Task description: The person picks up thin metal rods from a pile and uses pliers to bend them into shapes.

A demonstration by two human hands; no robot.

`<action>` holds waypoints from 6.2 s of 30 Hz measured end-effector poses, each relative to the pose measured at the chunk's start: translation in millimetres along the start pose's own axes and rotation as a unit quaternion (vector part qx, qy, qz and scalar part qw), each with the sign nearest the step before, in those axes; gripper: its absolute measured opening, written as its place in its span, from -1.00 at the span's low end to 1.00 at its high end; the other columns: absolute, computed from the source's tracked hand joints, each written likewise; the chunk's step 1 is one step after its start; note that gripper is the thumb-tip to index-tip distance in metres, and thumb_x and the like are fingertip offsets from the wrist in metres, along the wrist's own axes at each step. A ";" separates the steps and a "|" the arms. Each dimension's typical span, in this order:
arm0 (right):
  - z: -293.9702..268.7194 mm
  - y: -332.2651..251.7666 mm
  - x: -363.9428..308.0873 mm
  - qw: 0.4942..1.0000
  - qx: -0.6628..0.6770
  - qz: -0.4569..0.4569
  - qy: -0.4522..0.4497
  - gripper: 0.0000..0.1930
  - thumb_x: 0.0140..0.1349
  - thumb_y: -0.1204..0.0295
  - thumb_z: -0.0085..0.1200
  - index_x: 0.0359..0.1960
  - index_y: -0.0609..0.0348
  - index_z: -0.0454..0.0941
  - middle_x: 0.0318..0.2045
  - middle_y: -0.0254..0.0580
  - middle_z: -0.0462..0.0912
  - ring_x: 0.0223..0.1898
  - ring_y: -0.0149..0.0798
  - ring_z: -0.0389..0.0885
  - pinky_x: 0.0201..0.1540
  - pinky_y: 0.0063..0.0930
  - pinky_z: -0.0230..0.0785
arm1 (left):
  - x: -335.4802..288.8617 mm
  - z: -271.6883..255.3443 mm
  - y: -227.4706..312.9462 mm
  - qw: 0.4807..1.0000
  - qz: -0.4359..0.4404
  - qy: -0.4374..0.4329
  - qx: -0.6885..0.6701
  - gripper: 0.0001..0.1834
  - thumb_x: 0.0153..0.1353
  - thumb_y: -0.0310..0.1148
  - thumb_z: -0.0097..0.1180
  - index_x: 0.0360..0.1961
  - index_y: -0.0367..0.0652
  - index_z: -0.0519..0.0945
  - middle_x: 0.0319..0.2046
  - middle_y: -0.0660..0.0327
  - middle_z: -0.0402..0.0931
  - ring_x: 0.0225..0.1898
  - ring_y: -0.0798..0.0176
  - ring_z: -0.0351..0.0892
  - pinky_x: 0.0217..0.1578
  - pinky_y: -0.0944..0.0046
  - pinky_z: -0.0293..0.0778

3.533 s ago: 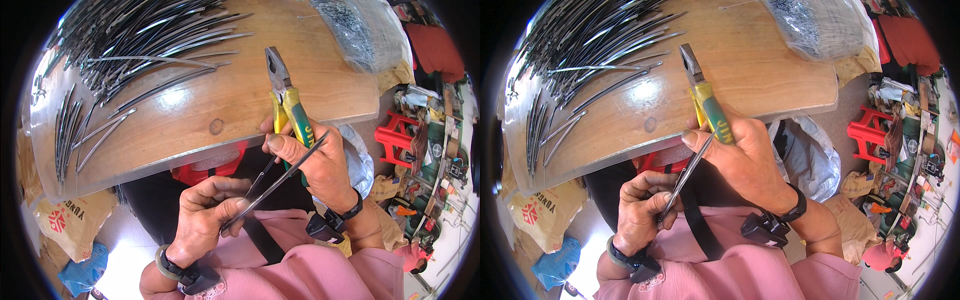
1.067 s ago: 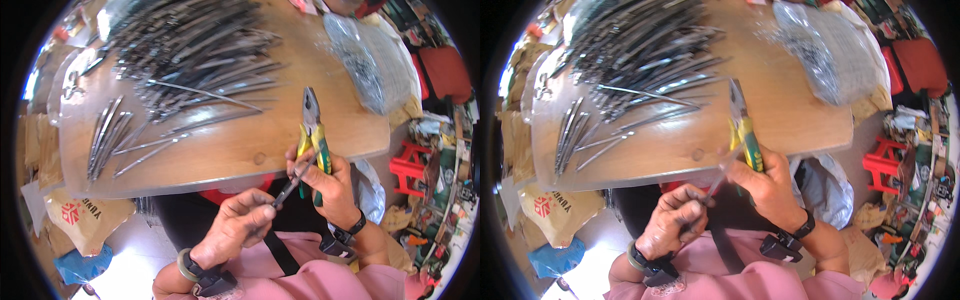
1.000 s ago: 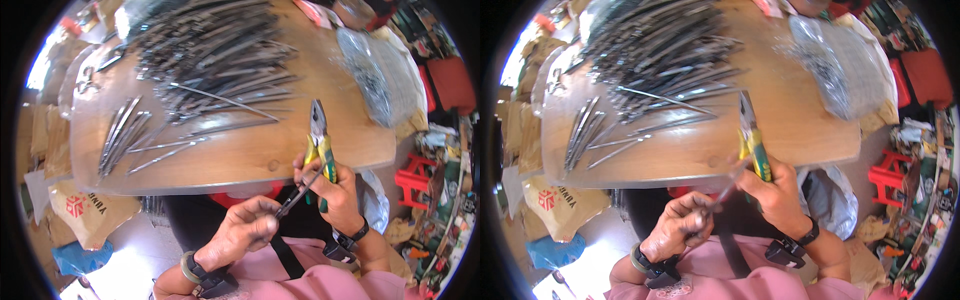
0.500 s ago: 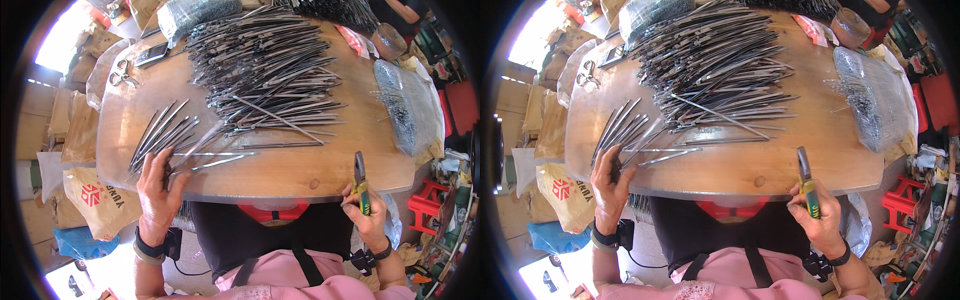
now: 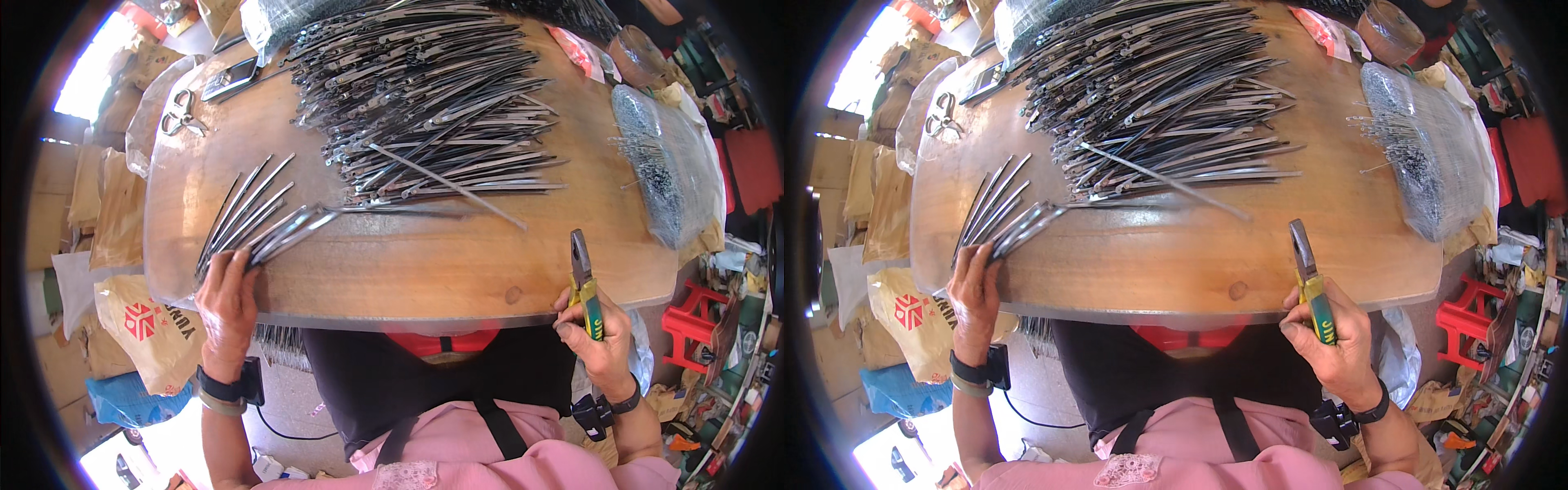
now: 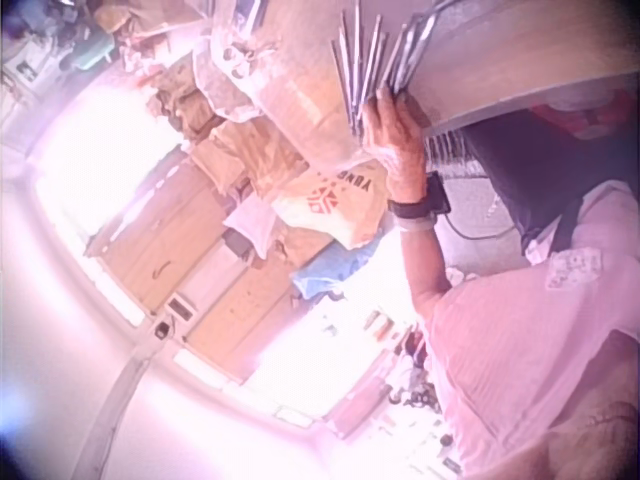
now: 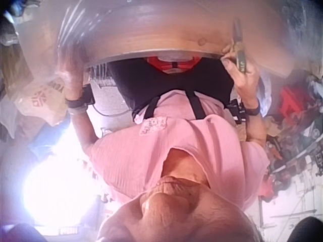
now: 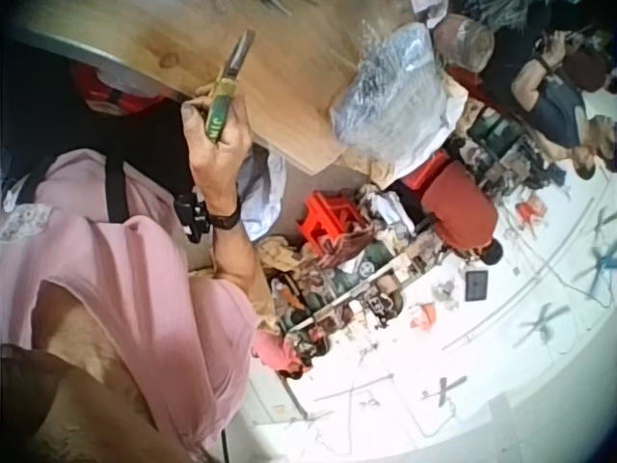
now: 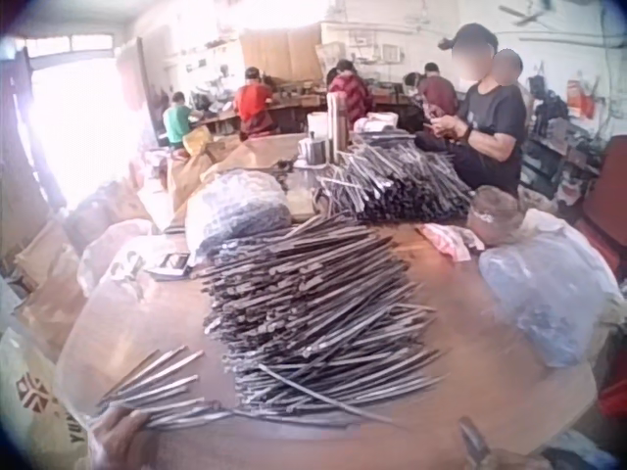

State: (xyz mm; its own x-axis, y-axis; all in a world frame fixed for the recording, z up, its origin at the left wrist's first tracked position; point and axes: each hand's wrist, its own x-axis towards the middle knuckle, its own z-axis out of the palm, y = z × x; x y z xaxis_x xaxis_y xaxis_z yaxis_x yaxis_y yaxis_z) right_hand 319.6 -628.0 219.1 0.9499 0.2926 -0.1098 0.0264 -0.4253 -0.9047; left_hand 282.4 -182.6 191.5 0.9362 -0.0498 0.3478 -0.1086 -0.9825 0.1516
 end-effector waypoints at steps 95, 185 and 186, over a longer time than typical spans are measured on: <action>-36.7 9.6 -31.9 0.997 0.016 -0.069 -0.015 -0.83 0.06 0.51 0.33 -0.31 0.25 0.64 -0.22 -0.10 0.58 -0.23 -0.19 0.59 -0.15 -0.43 0.42 | 2.6 16.8 231.0 0.503 -0.341 -0.442 -0.660 -0.89 0.21 -0.64 0.15 -0.22 -0.36 0.59 -0.49 0.16 0.60 -0.65 0.50 0.35 -0.62 0.51 0.27; -128.2 -8.0 69.9 0.866 -0.338 -0.320 0.183 -0.79 -0.09 0.58 0.24 -0.35 0.31 0.59 -0.17 -0.04 0.55 -0.23 -0.07 0.61 -0.17 -0.31 0.49 | 52.8 13.0 187.6 0.966 0.039 -0.123 -0.225 -0.83 0.09 -0.67 0.10 -0.26 -0.32 0.53 -0.37 -0.02 0.45 -0.42 -0.17 0.51 -0.40 0.03 0.46; -121.3 -4.4 74.9 0.857 -0.347 -0.350 0.148 -0.78 -0.12 0.59 0.22 -0.36 0.31 0.59 -0.15 -0.04 0.54 -0.22 -0.06 0.61 -0.16 -0.28 0.49 | 50.6 11.5 188.8 0.963 0.032 -0.126 -0.235 -0.83 0.09 -0.68 0.10 -0.26 -0.31 0.53 -0.38 -0.02 0.45 -0.42 -0.18 0.52 -0.41 0.03 0.46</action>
State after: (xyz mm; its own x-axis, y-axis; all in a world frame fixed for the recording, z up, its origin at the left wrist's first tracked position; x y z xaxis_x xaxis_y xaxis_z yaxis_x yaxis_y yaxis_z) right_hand 428.4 -708.1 264.8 0.6601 0.4979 0.5625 0.7038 -0.6716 -0.2316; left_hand 313.1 -372.6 227.1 0.9677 -0.2077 0.1428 -0.2521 -0.7889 0.5604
